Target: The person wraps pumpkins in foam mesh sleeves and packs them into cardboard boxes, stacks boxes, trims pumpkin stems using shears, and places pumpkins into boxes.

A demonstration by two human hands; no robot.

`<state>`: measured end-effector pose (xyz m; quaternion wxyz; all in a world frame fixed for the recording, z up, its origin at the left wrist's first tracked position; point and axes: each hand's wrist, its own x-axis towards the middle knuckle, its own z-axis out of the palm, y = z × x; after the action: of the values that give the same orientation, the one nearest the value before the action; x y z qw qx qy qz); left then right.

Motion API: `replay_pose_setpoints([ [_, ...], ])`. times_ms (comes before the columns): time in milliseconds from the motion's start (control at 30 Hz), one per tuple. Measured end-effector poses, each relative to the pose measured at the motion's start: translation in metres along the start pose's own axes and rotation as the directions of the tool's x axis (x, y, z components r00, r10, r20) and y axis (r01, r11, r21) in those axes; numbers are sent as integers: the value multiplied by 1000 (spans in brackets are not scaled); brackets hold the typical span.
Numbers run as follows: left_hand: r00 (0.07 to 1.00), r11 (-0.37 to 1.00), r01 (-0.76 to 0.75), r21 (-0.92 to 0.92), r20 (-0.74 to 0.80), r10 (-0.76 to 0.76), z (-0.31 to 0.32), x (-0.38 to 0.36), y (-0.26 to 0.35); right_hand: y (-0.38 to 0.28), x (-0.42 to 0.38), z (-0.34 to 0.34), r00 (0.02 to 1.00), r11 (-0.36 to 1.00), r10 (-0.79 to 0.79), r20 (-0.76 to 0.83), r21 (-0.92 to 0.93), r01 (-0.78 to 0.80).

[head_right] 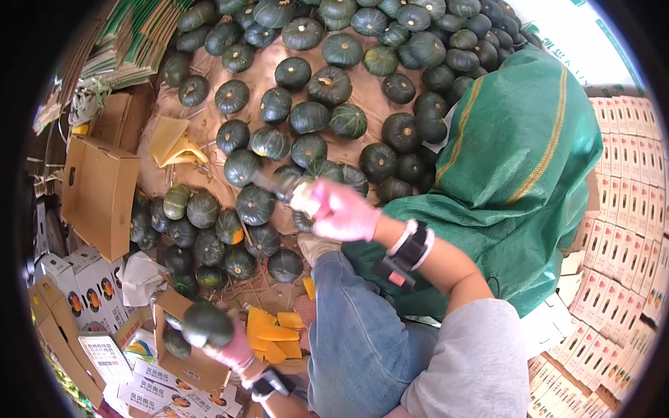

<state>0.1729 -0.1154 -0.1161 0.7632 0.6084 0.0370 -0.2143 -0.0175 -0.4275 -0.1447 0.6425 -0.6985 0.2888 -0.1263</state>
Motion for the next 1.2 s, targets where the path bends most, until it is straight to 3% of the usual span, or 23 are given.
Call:
replay_pose_setpoints([
  [33,983,978,-114,176,-123,136,-29,4,21,3,6,-16,981,955,-35,-190,-296,-23],
  [67,951,971,-156,179,-237,197,-45,10,39,7,11,-32,925,830,-69,-373,-536,-154],
  [100,903,961,-197,192,-346,254,-61,16,57,17,11,-54,873,692,25,-488,-621,-367],
  [133,890,985,-174,15,-425,164,-80,21,77,38,12,-75,812,546,14,-584,-676,-495],
  [167,880,983,-97,155,-448,157,-141,31,81,42,15,-92,742,532,45,-668,-613,-584],
  [200,912,857,-24,514,-340,230,-155,22,87,45,34,-102,708,474,266,-654,-551,-687],
  [233,928,530,33,848,-223,299,-168,11,93,39,33,-104,687,556,161,-709,-510,-657],
  [267,926,167,46,985,-104,362,-178,0,99,31,32,-110,635,556,253,-730,-427,-713],
  [300,868,412,107,905,-287,406,-179,6,103,43,25,-117,675,583,254,-693,-447,-678],
  [367,647,822,-20,569,-619,445,-178,23,108,83,0,-164,804,648,151,-575,-556,-520],
  [400,595,838,-102,536,-642,483,-190,34,94,96,-13,-186,812,719,57,-580,-541,-437],
  [433,584,842,-107,529,-652,484,-196,39,86,112,-23,-213,784,632,81,-616,-577,-518],
  [467,581,847,-111,519,-658,479,-202,42,80,132,-21,-241,736,637,226,-638,-475,-607],
  [500,554,866,-5,500,-719,419,-208,44,74,94,-13,-212,615,591,356,-704,-340,-731],
  [533,524,878,97,469,-774,355,-214,45,69,79,-10,-200,606,647,436,-666,-236,-725],
  [600,561,970,87,228,-816,141,-211,47,70,111,5,-215,618,750,505,-602,-48,-660],
  [667,611,994,105,28,-790,-42,-193,35,71,114,1,-227,658,744,546,-520,-61,-665],
  [700,720,990,135,-47,-682,-131,-200,29,71,113,-3,-230,671,740,567,-478,-64,-670],
  [833,897,965,257,-48,-361,-257,-213,17,67,125,-15,-242,738,787,530,-418,-82,-612],
  [933,929,947,304,-105,-189,-319,-216,21,68,130,-16,-239,768,816,481,-423,-103,-569],
  [1033,901,903,428,40,-90,-424,-230,24,62,134,-18,-246,739,797,540,-403,-38,-603],
  [1167,901,907,420,-41,-97,-422,-211,27,74,144,-19,-245,731,796,488,-477,-103,-597],
  [1200,878,875,474,100,-135,-460,-215,27,77,143,-20,-243,733,792,461,-501,-140,-594],
])
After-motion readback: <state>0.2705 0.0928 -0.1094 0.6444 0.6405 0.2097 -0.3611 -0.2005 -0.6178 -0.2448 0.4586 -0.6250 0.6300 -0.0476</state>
